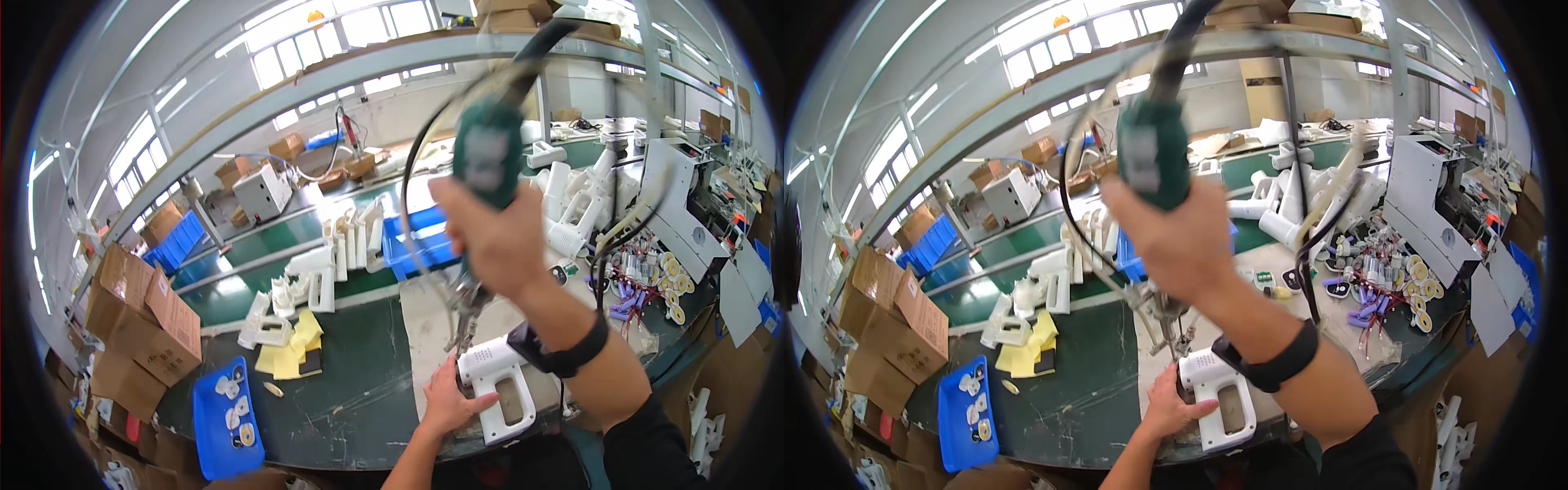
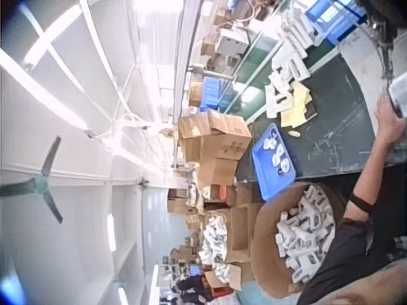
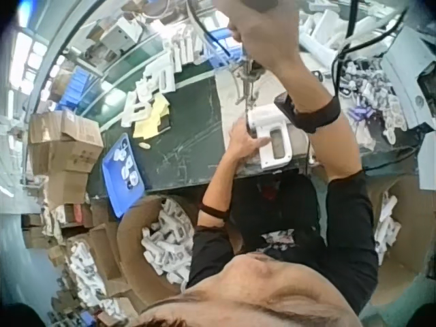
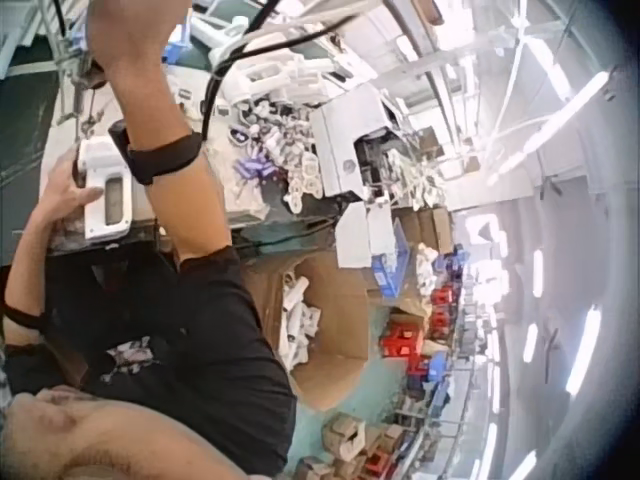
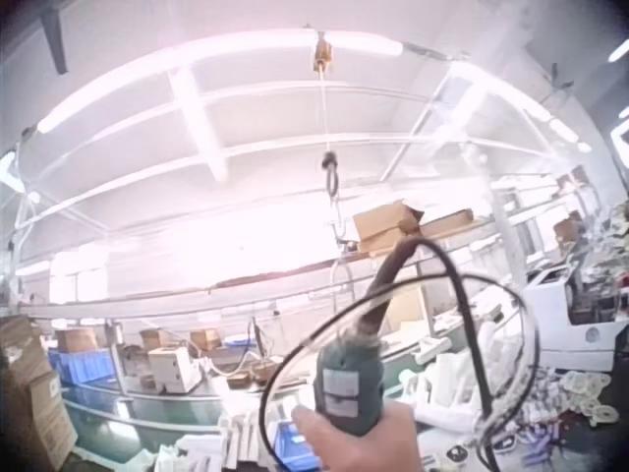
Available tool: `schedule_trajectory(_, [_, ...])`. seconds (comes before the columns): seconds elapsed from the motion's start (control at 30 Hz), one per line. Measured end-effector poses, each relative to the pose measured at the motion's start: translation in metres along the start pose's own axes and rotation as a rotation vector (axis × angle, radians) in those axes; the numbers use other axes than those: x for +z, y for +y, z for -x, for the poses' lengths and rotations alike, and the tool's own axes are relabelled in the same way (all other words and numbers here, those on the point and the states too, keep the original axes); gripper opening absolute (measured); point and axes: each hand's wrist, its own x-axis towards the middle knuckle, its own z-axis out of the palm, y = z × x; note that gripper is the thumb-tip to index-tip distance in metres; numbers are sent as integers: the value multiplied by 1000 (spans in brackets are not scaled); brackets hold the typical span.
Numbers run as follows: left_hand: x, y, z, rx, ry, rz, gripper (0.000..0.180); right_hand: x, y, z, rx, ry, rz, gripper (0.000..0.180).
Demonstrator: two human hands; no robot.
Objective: Assembling the internal electronic components and outer shell of a handheld plastic device and securing parts with a press machine.
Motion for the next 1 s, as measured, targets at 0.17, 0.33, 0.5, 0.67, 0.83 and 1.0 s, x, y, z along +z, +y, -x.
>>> schedule_trajectory(0.17, [-1,-14,-6,51,-31,-2,124,-1,-35,5,-253,-43,48,27])
schedule_trajectory(0.33, [-8,-5,-2,47,-73,-2,116,4,-9,19,-21,-96,25,25])
schedule_trajectory(0.5, [-3,-4,0,-20,-126,95,109,7,1,24,-13,-99,-14,24])
schedule_trajectory(0.67, [0,-13,-2,13,-133,207,102,16,9,25,3,-113,-32,24])
schedule_trajectory(0.83, [3,-18,0,-101,-181,289,97,22,31,32,65,-130,68,31])
schedule_trajectory(1.0, [6,-19,0,-122,-165,263,90,24,34,35,-11,-155,122,31])
